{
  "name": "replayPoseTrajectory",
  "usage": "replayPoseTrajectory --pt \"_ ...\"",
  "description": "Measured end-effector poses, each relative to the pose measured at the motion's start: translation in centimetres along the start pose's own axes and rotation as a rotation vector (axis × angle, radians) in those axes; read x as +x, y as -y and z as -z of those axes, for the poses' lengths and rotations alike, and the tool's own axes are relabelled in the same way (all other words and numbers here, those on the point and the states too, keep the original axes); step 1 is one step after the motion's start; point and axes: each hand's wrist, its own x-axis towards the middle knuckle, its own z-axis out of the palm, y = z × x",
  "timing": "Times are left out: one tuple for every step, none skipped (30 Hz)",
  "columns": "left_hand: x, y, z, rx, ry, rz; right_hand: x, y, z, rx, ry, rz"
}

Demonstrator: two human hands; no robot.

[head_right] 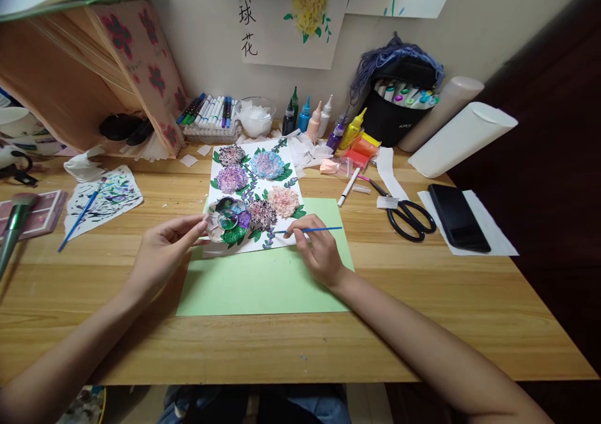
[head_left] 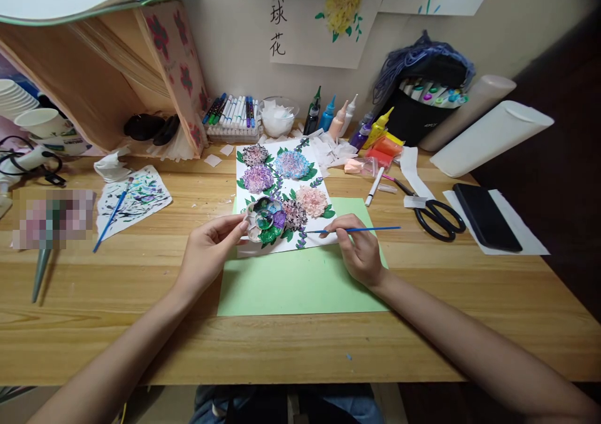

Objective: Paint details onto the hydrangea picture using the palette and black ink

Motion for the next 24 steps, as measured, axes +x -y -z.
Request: replayPoseTrajectory --pt "-0.01 -0.02 -0.03 0.003 0.003 -0.001 0.0 0.02 0.01 -0.001 0.012 -0.004" --pt "-0.03 -0.04 -0.05 0.006 0.004 -0.003 -0.01 0.04 0.02 -0.002 0.018 -0.006" --pt "-0.04 -0.05 -0.08 0.007 0.003 -0.004 -0.01 0.05 0.04 -0.003 0.016 -0.005" --pt "-0.04 -0.06 -0.09 0.006 0.001 -0.004 -0.02 0.06 0.04 -0.004 0.007 -0.003" --pt "-0.04 -0.07 -0.11 0.003 -0.002 -0.002 -0.03 0.06 0.05 -0.005 -0.005 0.0" --pt "-0.04 -0.08 -0.11 0.002 -0.005 0.0 -0.04 0.05 0.04 -0.01 -0.013 0.002" --pt "-0.04 -0.08 -0.11 0.0 -0.007 0.002 -0.05 0.04 0.04 -0.019 -0.017 0.002" --pt "-0.04 -0.09 -0.11 0.0 -0.009 0.003 -0.06 0.03 0.03 -0.029 -0.014 -0.001" --pt "-0.03 -0.09 -0.11 0.002 -0.01 0.003 -0.06 0.04 0.03 -0.038 -0.007 -0.007" --pt "-0.03 -0.08 -0.11 0.005 -0.01 0.003 -0.06 0.04 0.04 -0.043 -0.001 -0.011" --pt "-0.03 -0.08 -0.11 0.006 -0.009 0.001 -0.06 0.06 0.05 -0.045 0.004 -0.012" --pt "-0.02 -0.07 -0.1 0.008 -0.008 0.002 -0.05 0.08 0.07 -0.041 0.002 -0.008" --pt "-0.02 -0.06 -0.1 0.011 -0.009 0.003 -0.04 0.11 0.09 -0.035 -0.004 -0.002" --pt "-0.01 -0.05 -0.1 0.013 -0.011 0.005 -0.02 0.13 0.11 -0.03 -0.013 0.005" --pt "-0.01 -0.04 -0.1 0.015 -0.011 0.007 0.0 0.16 0.14 -0.03 -0.024 0.01" --pt "0.0 -0.03 -0.11 0.016 -0.011 0.009 0.01 0.18 0.15 -0.034 -0.03 0.011" --pt "0.0 -0.04 -0.11 0.018 -0.012 0.01 0.01 0.2 0.16 -0.04 -0.031 0.006" --pt "-0.01 -0.06 -0.12 0.021 -0.012 0.01 0.0 0.2 0.16 -0.042 -0.03 -0.001" --pt "-0.02 -0.09 -0.14 0.024 -0.013 0.01 -0.04 0.19 0.15 -0.037 -0.027 -0.005" --pt "-0.03 -0.12 -0.15 0.03 -0.016 0.01 -0.08 0.18 0.14 -0.023 -0.028 -0.003" --pt "-0.04 -0.15 -0.16 0.036 -0.02 0.011 -0.14 0.15 0.13 0.001 -0.032 0.006" --pt "-0.05 -0.17 -0.16 0.042 -0.023 0.011 -0.21 0.13 0.12 0.026 -0.038 0.021" --pt "-0.05 -0.18 -0.15 0.045 -0.023 0.012 -0.27 0.1 0.11 0.045 -0.042 0.037" --pt "-0.05 -0.17 -0.14 0.045 -0.022 0.013 -0.31 0.07 0.1 0.054 -0.039 0.05"
